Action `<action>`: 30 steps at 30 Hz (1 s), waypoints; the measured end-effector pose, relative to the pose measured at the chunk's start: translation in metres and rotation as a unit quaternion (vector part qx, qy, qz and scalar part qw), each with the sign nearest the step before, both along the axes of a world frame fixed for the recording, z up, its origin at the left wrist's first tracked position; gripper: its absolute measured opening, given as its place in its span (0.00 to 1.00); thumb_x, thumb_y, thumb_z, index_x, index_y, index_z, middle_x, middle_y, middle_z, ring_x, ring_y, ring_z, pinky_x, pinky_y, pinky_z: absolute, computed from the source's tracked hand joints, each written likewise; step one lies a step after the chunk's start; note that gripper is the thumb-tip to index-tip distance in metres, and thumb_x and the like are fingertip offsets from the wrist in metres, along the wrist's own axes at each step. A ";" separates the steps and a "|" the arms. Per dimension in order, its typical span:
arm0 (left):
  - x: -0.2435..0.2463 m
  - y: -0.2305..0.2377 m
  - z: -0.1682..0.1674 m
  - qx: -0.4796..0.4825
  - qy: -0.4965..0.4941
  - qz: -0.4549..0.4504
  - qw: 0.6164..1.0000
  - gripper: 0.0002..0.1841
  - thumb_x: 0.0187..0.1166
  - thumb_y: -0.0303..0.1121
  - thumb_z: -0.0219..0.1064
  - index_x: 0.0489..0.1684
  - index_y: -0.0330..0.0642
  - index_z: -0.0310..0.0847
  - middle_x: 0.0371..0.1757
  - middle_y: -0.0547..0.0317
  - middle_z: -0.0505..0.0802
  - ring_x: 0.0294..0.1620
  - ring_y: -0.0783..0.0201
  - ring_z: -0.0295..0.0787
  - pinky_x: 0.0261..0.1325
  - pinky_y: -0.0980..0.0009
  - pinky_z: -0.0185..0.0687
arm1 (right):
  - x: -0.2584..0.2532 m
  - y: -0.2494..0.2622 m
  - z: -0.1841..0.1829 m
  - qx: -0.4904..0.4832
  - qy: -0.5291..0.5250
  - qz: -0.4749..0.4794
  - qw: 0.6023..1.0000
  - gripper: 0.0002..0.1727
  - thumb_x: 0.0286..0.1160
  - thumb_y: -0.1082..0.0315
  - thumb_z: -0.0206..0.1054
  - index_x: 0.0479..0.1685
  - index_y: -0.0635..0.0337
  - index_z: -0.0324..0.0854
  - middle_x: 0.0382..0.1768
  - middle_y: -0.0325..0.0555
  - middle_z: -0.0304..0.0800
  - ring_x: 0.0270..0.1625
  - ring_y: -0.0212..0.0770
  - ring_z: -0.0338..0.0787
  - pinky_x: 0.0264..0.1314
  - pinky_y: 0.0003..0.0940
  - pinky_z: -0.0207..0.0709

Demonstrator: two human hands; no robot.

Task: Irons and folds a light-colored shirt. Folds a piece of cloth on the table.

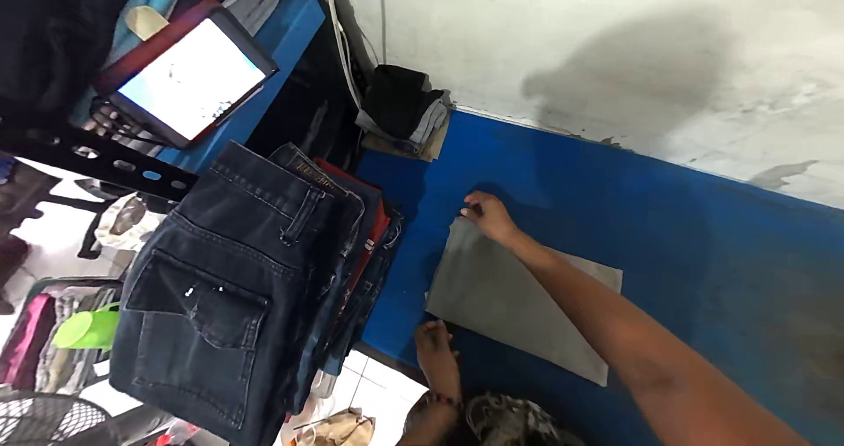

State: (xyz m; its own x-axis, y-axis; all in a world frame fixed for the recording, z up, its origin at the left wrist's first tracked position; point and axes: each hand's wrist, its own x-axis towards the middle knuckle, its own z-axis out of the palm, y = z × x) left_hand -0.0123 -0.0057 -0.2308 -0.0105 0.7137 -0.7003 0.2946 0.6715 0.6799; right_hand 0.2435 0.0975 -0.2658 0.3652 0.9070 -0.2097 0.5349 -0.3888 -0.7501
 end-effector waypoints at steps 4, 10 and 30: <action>0.031 0.024 0.006 0.320 0.011 -0.323 0.891 0.20 0.88 0.31 0.57 0.69 0.22 0.76 0.66 0.30 0.86 0.67 0.41 0.84 0.70 0.51 0.80 | -0.011 -0.074 0.021 0.116 -0.177 -0.032 0.977 0.17 0.83 0.70 0.65 0.65 0.70 0.82 0.68 0.67 0.83 0.71 0.70 0.82 0.69 0.69 0.74; 0.095 0.118 -0.056 0.458 0.177 -0.570 0.659 0.29 0.89 0.47 0.56 0.89 0.47 0.67 0.89 0.52 0.71 0.91 0.42 0.60 0.88 0.33 0.46 | 0.001 -0.233 -0.034 -0.039 -0.270 -0.054 0.960 0.43 0.89 0.40 0.42 0.90 0.67 0.61 0.90 0.60 0.61 0.92 0.63 0.59 0.89 0.75 0.41; 0.066 0.038 -0.017 0.353 0.120 -0.587 0.718 0.27 0.87 0.36 0.61 0.82 0.30 0.70 0.74 0.32 0.83 0.76 0.36 0.78 0.78 0.43 0.71 | -0.024 -0.268 0.047 -0.065 0.281 -0.465 0.837 0.20 0.87 0.65 0.63 0.71 0.66 0.76 0.51 0.55 0.89 0.46 0.41 0.91 0.52 0.39 0.85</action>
